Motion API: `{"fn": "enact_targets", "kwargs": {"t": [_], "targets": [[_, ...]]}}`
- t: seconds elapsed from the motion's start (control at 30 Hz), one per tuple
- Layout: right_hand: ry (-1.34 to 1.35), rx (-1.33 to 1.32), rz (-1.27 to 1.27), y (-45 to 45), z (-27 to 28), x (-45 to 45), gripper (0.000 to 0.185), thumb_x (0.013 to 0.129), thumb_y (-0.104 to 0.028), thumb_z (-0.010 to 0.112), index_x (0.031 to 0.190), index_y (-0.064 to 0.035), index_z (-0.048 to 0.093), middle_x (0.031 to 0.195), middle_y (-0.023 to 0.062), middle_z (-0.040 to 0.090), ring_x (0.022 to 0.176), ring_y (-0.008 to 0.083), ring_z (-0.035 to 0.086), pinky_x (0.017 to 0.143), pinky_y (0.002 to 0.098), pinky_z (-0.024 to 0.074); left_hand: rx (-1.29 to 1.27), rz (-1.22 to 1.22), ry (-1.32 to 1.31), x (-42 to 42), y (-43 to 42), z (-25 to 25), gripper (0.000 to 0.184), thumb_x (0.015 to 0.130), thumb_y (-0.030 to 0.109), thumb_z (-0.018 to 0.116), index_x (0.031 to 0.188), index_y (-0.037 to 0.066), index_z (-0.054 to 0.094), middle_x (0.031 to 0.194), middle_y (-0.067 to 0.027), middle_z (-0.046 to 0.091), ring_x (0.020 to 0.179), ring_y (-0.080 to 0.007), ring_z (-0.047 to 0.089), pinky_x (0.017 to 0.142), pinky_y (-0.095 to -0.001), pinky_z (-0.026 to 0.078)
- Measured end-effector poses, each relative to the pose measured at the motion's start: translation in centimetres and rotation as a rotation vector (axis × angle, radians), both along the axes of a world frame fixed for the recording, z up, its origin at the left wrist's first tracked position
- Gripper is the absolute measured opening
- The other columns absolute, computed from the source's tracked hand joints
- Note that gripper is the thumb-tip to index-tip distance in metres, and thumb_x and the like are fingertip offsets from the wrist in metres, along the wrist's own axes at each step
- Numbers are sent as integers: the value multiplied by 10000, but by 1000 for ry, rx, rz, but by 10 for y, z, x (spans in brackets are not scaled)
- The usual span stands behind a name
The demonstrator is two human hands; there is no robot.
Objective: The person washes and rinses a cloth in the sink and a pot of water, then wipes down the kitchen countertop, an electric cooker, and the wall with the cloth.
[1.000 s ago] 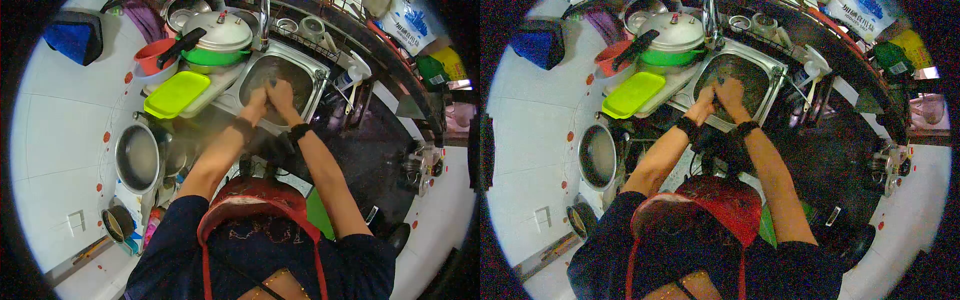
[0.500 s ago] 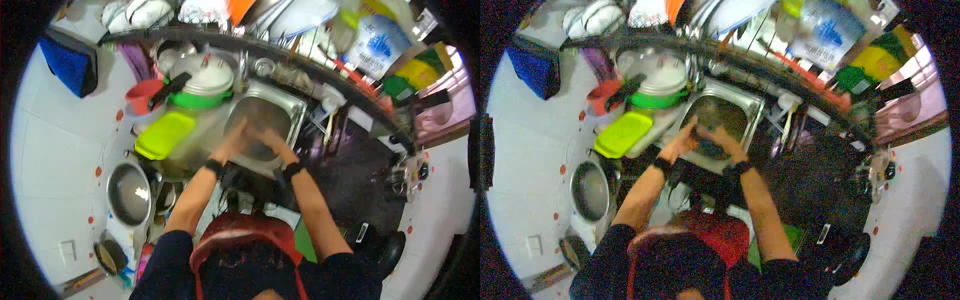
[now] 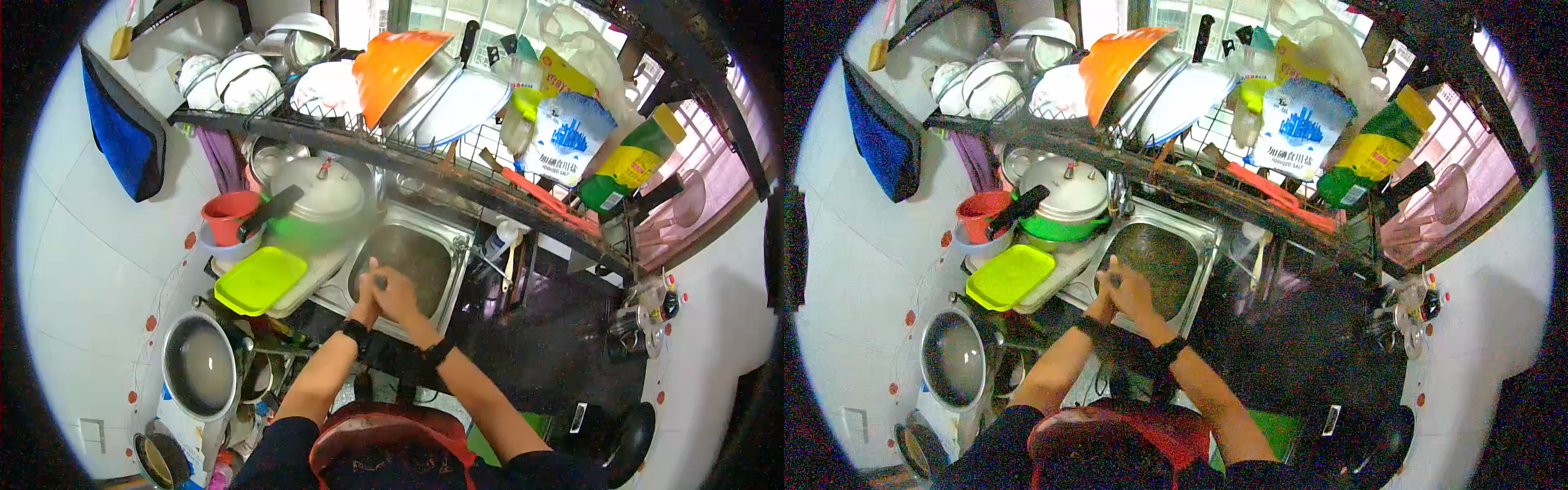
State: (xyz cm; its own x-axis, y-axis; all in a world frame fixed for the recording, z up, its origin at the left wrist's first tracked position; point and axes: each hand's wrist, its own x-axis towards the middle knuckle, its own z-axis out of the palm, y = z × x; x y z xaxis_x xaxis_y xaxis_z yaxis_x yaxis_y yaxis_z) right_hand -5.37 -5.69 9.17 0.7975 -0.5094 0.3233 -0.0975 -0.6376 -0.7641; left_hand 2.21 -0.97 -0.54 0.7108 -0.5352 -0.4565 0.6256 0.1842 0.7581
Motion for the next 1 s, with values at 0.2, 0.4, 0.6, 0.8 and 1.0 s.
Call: {"fn": "enact_targets", "kwargs": {"t": [0.2, 0.4, 0.6, 0.8, 1.0], "targets": [[22, -163, -222, -40, -46, 31, 349, 840, -352, 550, 838, -27, 678, 651, 192, 603, 575, 375, 570, 567, 404, 467, 16, -105, 108, -13, -13, 49, 454, 918, 408, 439, 1121, 21, 559, 1021, -114, 615, 903, -227, 593, 750, -380, 468], [69, -193, -106, -16, -24, 21, 366, 847, -360, 522, 867, -36, 691, 725, 186, 633, 651, 352, 605, 620, 389, 485, -86, -215, -137, 7, -14, -24, 424, 902, 390, 469, 1164, 64, 539, 1038, -86, 623, 913, -249, 599, 760, -372, 478], [146, -404, -282, -58, -49, 22, 446, 849, -383, 525, 837, 43, 657, 797, 249, 628, 725, 420, 600, 660, 437, 472, 125, -236, -480, -17, -9, 24, 404, 879, 410, 516, 1144, 107, 546, 1057, -71, 623, 916, -265, 604, 746, -404, 486], [70, 737, 256, -74, -9, 8, 574, 743, -387, 711, 1104, 35, 568, 968, 115, 637, 825, 170, 585, 741, 303, 458, -73, -318, 13, 20, -9, 33, 505, 888, 522, 450, 1139, 91, 524, 1042, -45, 557, 960, -159, 534, 787, -345, 444], [155, 530, 167, -83, -27, 9, 312, 732, -166, 716, 984, 2, 642, 850, 59, 648, 772, 150, 595, 713, 284, 474, -207, -407, 24, -4, 32, 69, 564, 810, 543, 578, 1099, 60, 607, 1037, -49, 631, 896, -158, 595, 783, -316, 490]]}}
